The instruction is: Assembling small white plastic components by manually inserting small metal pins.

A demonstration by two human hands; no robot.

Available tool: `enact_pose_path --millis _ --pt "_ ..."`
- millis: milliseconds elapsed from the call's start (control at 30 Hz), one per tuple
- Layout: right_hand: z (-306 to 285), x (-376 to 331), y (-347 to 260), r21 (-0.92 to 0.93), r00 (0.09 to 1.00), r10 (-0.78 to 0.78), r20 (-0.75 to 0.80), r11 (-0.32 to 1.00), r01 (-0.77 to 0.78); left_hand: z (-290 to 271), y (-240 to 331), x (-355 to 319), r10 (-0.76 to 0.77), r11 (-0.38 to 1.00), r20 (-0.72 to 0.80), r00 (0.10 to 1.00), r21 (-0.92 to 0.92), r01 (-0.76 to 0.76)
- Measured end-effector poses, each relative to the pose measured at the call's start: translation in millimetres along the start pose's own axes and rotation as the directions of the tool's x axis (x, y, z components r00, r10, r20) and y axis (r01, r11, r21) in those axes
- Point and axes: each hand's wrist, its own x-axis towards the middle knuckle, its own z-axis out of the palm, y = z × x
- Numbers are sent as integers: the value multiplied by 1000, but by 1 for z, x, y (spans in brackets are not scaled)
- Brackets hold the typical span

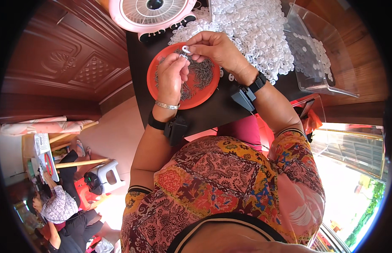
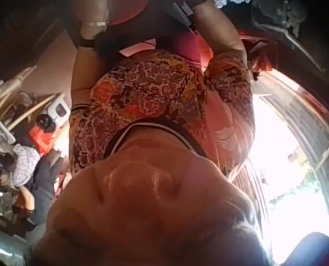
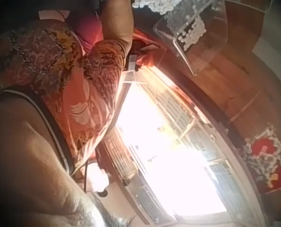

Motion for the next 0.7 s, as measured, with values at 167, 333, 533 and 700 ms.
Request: enact_pose_path --millis 167,333,533,700 --pt "0 -1 0 -43 998 -46 35 998 48 0 0 -1 11 1000 -14 1000 -5 -11" --pt "3 -2 3 -49 994 -91 66 994 95 -1 0 0 -17 1000 -5 1000 -11 17" --pt "7 -4 4 -81 991 -97 93 991 104 0 2 -2 -14 1000 -14 1000 -19 13" --pt "15 -7 4 -291 984 -151 98 941 173 -2 0 -1 -45 998 -51 998 -51 42"
